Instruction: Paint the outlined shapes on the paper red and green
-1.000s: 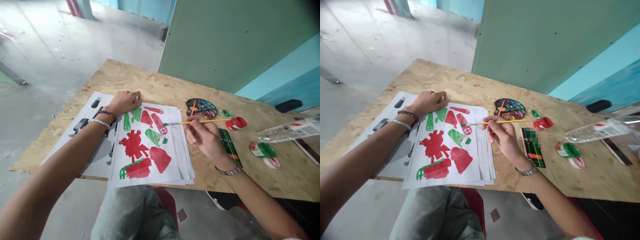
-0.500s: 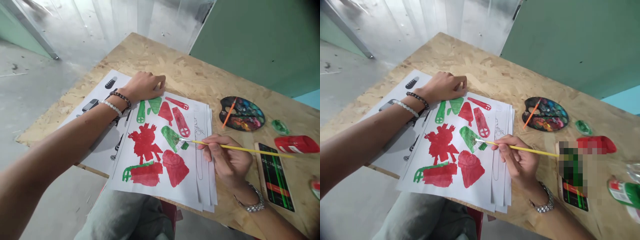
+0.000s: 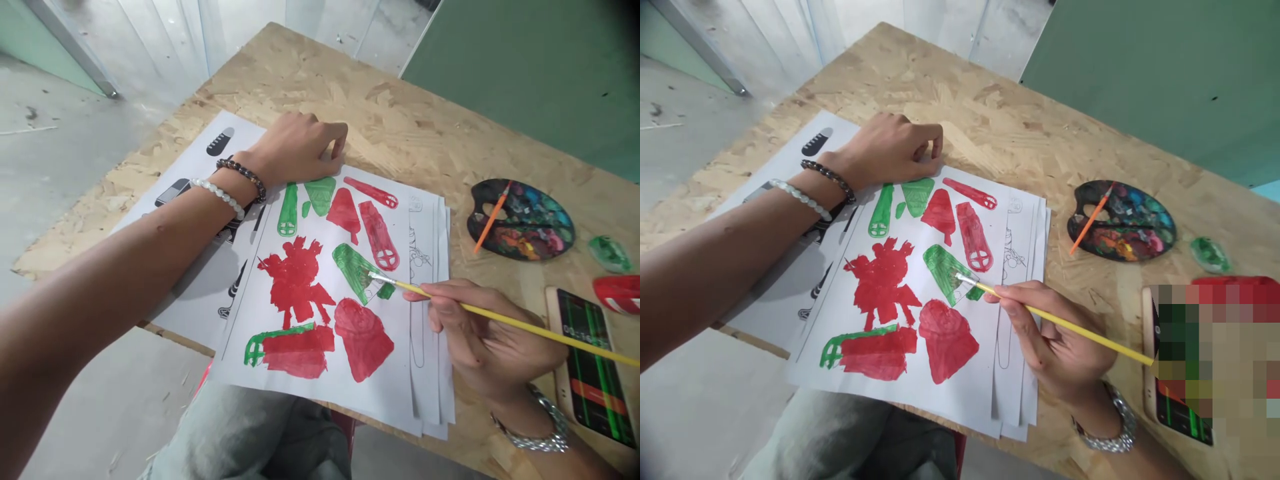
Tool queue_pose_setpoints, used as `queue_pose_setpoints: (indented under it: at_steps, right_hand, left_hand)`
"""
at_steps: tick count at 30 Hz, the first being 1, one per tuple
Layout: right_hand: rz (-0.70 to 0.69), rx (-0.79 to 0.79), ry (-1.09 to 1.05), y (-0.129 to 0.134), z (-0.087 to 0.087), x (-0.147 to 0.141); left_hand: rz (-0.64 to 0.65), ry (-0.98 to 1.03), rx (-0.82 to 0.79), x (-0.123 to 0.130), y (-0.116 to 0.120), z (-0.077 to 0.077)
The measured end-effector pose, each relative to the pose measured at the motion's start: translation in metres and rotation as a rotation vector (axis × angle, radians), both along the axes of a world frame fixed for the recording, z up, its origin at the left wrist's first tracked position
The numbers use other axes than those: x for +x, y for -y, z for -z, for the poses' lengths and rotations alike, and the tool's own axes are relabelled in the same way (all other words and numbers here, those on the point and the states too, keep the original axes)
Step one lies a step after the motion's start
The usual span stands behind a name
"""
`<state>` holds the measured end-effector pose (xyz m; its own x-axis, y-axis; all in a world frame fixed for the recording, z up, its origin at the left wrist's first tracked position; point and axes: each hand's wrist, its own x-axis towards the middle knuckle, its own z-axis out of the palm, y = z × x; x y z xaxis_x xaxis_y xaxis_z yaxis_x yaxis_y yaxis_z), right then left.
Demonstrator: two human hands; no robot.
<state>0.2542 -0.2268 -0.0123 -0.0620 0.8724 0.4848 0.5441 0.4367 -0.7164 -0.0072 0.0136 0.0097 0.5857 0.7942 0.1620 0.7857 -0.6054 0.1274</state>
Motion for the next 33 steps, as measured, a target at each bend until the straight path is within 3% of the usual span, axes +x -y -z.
queue_pose_setpoints:
  at_steps: [14, 23, 30, 33]
  right_hand:
    - [0.172, -0.052, -0.11, 0.004, 0.001, -0.005]
    - [0.111, -0.06, -0.067, 0.002, -0.001, -0.004]
    - [0.134, -0.047, -0.221, -0.001, -0.004, -0.007]
    - [0.071, -0.02, -0.33, -0.006, -0.005, -0.006]
  left_hand:
    - [-0.056, 0.031, -0.085, 0.001, 0.002, -0.002]
    - [-0.029, 0.018, -0.047, 0.0, 0.001, -0.001]
    - [-0.006, 0.003, -0.026, 0.0, 0.003, -0.002]
    - [-0.018, -0.005, -0.02, 0.0, 0.004, -0.003]
